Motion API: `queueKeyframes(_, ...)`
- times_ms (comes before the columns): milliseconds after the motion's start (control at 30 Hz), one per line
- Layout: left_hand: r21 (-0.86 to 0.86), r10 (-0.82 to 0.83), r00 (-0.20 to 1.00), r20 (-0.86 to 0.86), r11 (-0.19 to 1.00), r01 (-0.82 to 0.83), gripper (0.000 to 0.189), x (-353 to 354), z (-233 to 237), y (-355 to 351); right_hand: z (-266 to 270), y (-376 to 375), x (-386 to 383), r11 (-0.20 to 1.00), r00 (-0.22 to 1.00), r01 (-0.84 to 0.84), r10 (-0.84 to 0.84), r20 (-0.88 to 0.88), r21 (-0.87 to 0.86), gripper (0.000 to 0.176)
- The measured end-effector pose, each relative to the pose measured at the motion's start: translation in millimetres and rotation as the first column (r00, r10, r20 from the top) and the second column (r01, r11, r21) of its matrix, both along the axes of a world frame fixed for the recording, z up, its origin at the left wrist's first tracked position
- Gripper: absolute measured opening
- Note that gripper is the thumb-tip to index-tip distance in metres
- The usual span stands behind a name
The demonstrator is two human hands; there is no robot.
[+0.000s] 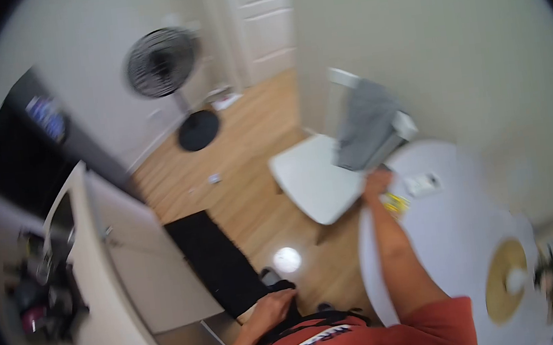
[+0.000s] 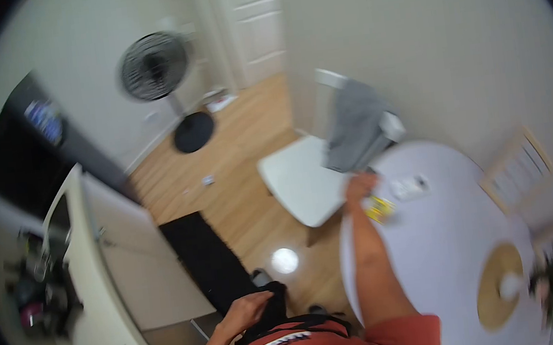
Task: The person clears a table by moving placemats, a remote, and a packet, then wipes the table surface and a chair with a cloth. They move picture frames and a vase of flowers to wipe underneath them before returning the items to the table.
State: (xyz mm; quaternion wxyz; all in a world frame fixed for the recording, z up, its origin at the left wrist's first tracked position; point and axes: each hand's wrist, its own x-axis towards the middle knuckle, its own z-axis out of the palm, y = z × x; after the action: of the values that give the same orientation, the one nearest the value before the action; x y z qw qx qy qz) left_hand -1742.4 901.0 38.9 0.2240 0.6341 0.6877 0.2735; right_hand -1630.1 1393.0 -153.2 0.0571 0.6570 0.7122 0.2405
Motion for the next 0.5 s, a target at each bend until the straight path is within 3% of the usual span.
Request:
queueKeyframes(67, 0.031, 0.001, 1.000, -0.014, 1.000, 0.000, 0.029, -45, -10, 6, 13, 48, 6, 0.946, 0.977, 0.040, -0.105, -0.188, -0.323, 0.034)
queueKeyframes(100, 0.061, 0.009, 1.000, -0.015, 0.998, -0.008, 0.030, -67, -19, 9, 20, 38, 3, 0.993, 0.988, -0.003, -0.014, -0.153, -0.114, 0.035)
queueKeyframes(133, 0.043, 0.010, 0.999, -0.041, 0.999, -0.008, 0.028, -93, -30, 12, 12, 51, 4, 0.997, 0.998, -0.055, 0.056, 0.027, -0.055, 0.034)
queueKeyframes(167, 0.022, -0.001, 0.998, -0.063, 1.000, 0.003, 0.027, -118, -37, 13, 13, 50, 2, 0.989, 0.991, -0.130, 0.130, 0.004, 0.070, 0.034)
queueKeyframes(200, 0.020, 0.080, 0.995, -0.062, 0.997, -0.079, 0.027, -138, -33, 13, 19, 56, 2, 0.979, 0.968, -0.138, 0.165, 0.188, -0.148, 0.031)
queueKeyframes(233, -0.058, 0.073, 0.996, -0.050, 0.995, -0.076, 0.029, -156, -26, 12, 39, 53, -9, 0.921, 0.972, -0.152, 0.205, 0.115, -0.358, 0.026)
queueKeyframes(267, -0.121, 0.058, 0.997, -0.044, 0.991, -0.063, 0.031, -183, -19, 12, 30, 68, -22, 0.898, 0.986, -0.111, 0.154, 0.070, -0.426, 0.023)
queueKeyframes(333, -0.040, 0.168, 0.985, -0.032, 0.985, -0.169, 0.029, -229, -5, 4, 56, 37, -88, 0.943, 0.903, -0.238, 0.127, -0.410, -0.232, 0.025)
queueKeyframes(400, -0.035, 0.309, 0.951, -0.028, 0.950, -0.310, 0.028, -268, -12, -4, 53, 19, -158, 0.759, 0.608, -0.641, 0.415, -0.677, -0.110, 0.031)
queueKeyframes(433, -0.064, 0.374, 0.927, -0.017, 0.925, -0.374, 0.026, -290, -16, -6, 50, 0, -204, 0.715, 0.371, -0.686, 0.185, -0.910, -0.134, 0.046)
queueKeyframes(467, -0.060, 0.390, 0.921, -0.012, 0.919, -0.390, 0.026, -308, -15, -9, 42, -21, -265, 0.766, 0.421, -0.571, -0.036, -0.906, -0.296, 0.054)
queueKeyframes(500, 0.003, 0.461, 0.887, 0.017, 0.887, -0.461, 0.026, -326, -14, -12, 58, -65, -328, 0.607, 0.209, -0.690, -0.355, -0.911, -0.395, 0.064)
